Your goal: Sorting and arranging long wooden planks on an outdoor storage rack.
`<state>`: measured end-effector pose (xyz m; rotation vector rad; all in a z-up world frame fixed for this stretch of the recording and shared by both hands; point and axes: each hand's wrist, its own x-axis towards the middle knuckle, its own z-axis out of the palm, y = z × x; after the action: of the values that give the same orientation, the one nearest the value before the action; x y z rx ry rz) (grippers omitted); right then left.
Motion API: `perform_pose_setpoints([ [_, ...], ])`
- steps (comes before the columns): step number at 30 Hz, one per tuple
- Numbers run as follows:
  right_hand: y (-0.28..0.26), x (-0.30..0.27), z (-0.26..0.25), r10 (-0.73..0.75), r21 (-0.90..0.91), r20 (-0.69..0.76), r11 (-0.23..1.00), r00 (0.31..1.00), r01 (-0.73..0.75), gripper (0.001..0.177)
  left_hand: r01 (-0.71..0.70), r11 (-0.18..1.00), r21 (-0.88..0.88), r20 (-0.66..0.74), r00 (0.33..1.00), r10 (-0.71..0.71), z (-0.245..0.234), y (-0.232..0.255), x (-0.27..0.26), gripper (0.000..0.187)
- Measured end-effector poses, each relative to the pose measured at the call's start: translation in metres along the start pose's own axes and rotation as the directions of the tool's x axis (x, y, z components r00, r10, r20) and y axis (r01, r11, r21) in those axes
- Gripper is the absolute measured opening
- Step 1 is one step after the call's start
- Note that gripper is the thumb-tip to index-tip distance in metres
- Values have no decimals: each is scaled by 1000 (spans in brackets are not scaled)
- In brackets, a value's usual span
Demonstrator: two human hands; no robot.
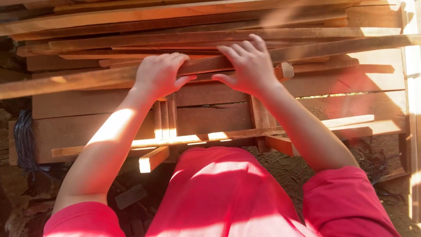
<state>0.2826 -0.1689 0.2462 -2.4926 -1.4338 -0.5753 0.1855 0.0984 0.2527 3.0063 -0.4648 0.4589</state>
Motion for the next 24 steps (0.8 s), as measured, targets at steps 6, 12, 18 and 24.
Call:
perform_pose_setpoints([
  [6, 8, -50, -11, -18, 346, 438, 926, 899, -150, 51, 465, 844, -266, 776, 623, -98, -26, 23, -17, 51],
  [12, 16, -76, 55, -29, 265, 602, 950, 798, -165, 51, 367, 906, -214, 749, 656, -89, 83, 19, -49, 50],
  [18, 11, -90, 134, -14, 131, 797, 980, 604, -150, 52, 320, 939, -126, 759, 640, -117, 173, 24, -71, 39],
  [24, 7, -112, 203, 13, 122, 872, 962, 490, -243, 53, 360, 929, -86, 835, 534, -130, 314, 16, -115, 45],
])
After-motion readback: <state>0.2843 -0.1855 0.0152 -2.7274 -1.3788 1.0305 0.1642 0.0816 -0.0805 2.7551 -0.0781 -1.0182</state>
